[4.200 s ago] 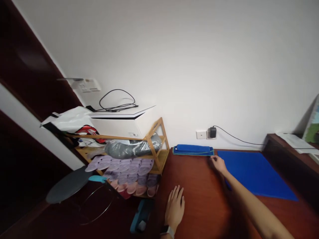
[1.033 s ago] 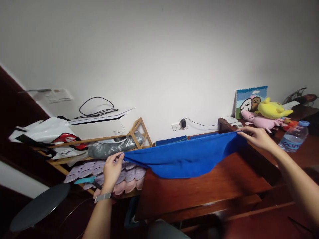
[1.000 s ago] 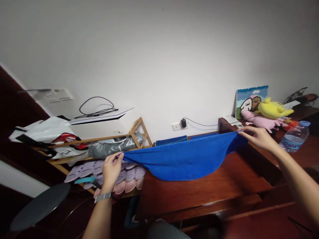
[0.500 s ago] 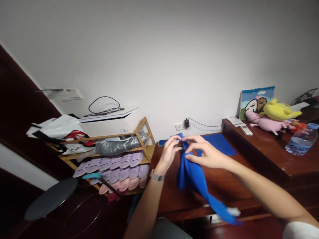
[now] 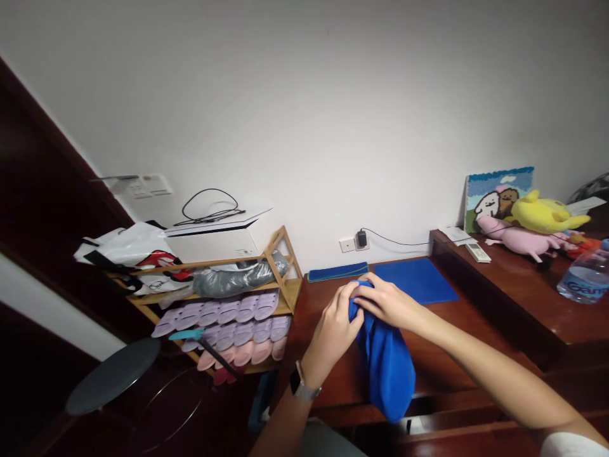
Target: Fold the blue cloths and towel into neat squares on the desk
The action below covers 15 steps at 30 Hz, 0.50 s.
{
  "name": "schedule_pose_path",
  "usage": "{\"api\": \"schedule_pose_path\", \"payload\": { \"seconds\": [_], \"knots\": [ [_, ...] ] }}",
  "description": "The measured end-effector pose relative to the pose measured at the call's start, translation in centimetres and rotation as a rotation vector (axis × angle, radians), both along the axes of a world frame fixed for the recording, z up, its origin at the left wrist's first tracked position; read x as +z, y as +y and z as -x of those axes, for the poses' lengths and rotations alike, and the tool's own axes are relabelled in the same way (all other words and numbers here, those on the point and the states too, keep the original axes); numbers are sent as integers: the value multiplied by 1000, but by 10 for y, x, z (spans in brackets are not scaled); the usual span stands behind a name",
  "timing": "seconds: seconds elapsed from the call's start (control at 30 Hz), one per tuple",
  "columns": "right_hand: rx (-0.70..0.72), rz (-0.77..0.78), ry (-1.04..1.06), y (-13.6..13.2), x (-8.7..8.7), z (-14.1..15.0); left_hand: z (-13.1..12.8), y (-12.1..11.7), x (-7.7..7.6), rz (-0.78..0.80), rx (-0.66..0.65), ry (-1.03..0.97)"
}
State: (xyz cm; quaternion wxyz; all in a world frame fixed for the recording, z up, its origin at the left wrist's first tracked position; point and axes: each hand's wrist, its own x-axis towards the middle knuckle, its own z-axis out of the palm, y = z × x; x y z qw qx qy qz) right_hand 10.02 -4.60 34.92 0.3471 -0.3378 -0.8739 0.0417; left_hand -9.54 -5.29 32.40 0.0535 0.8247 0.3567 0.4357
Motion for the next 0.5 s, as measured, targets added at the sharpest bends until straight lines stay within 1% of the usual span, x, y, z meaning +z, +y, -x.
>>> {"api": "schedule_pose_path", "payload": {
  "seconds": [0.07,0.13,0.17,0.2,0.23,0.27,0.33,0.37,0.4,0.43,0.5],
  "knots": [
    [-36,3,20,-1,-2,5,-9,-3,-10,-184,121,-40],
    [-76,10,65,-4,-2,8,-16,-7,-18,-316,267,-126],
    [-92,18,102,-5,-2,9,-19,-8,-20,-332,308,-164],
    [-101,32,147,-6,-2,10,-21,-10,-21,-305,310,-192],
    [-100,51,197,-6,-2,10,-22,-11,-21,-239,267,-212],
    [-90,78,247,-7,-2,10,-23,-11,-21,-140,186,-231],
    [-52,155,351,-7,-4,9,-23,-10,-19,83,-18,-302],
    [-20,207,401,-7,-5,7,-22,-9,-18,177,-103,-355],
    [18,267,444,-7,-6,6,-21,-8,-16,252,-162,-412],
    [59,327,476,-6,-7,4,-20,-6,-15,309,-195,-463],
    [131,423,492,-7,-8,-2,-16,-3,-14,394,-204,-534]
  ]
}}
